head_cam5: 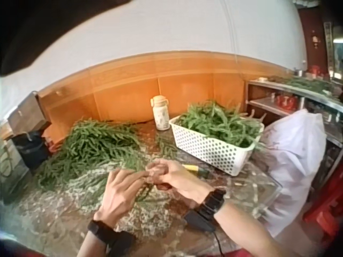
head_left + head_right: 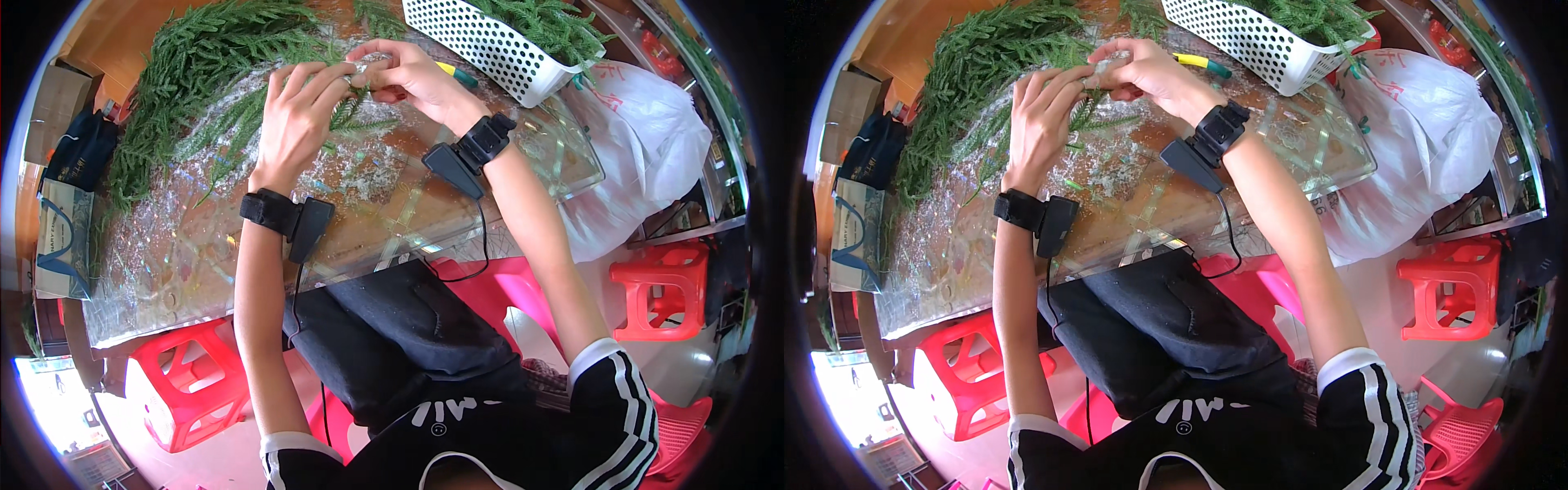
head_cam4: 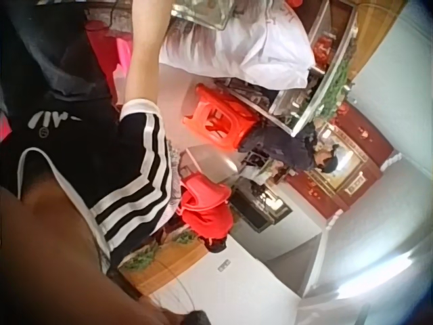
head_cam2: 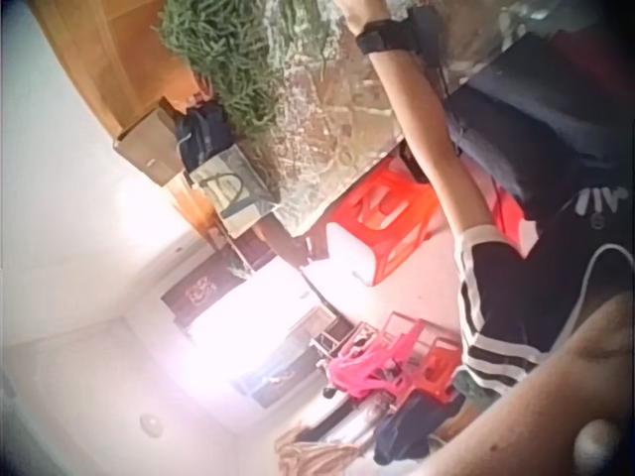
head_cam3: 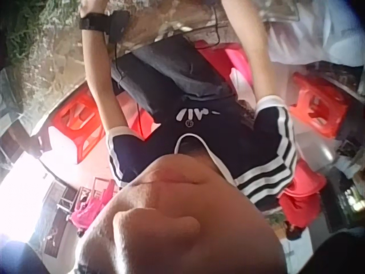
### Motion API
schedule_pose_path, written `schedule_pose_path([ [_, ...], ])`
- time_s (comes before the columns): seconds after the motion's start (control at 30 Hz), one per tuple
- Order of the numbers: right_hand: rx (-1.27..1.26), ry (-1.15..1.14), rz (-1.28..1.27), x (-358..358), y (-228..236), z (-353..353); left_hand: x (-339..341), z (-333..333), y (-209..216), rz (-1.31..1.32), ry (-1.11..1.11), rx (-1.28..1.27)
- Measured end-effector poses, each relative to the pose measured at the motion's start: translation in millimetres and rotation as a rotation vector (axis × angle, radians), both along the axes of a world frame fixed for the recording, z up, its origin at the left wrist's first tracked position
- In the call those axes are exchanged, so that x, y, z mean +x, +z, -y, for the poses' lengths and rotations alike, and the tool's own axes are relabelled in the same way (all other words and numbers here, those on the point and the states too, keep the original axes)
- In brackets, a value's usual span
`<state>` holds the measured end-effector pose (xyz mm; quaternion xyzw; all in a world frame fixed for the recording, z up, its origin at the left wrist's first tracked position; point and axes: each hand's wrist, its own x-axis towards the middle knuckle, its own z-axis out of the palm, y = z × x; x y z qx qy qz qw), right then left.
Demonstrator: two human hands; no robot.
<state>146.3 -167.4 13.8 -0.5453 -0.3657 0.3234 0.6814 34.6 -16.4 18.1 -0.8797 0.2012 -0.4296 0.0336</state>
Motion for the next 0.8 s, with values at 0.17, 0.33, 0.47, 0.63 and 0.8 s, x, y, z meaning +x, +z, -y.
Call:
schedule_pose_path([
  [0.17,0.174,-0.164,0.192,-7.0,-1.5,-3.7,0.6,0.4,3.2,0.043,0.062,-0.049],
  [0.33,0.207,-0.255,0.648,-13.3,-4.3,-7.7,2.4,0.8,-0.1,0.081,0.113,-0.115],
  [0.47,0.184,-0.461,1.001,-19.5,0.5,-11.0,5.3,2.9,-7.3,0.085,0.118,-0.185],
  [0.63,0.174,-0.528,1.024,-18.0,-5.8,-12.5,8.6,7.5,-10.5,0.051,0.11,-0.266],
  [0.8,0.241,-0.58,1.0,-14.2,-10.9,-14.2,10.9,5.9,-12.4,-0.001,0.055,-0.297],
])
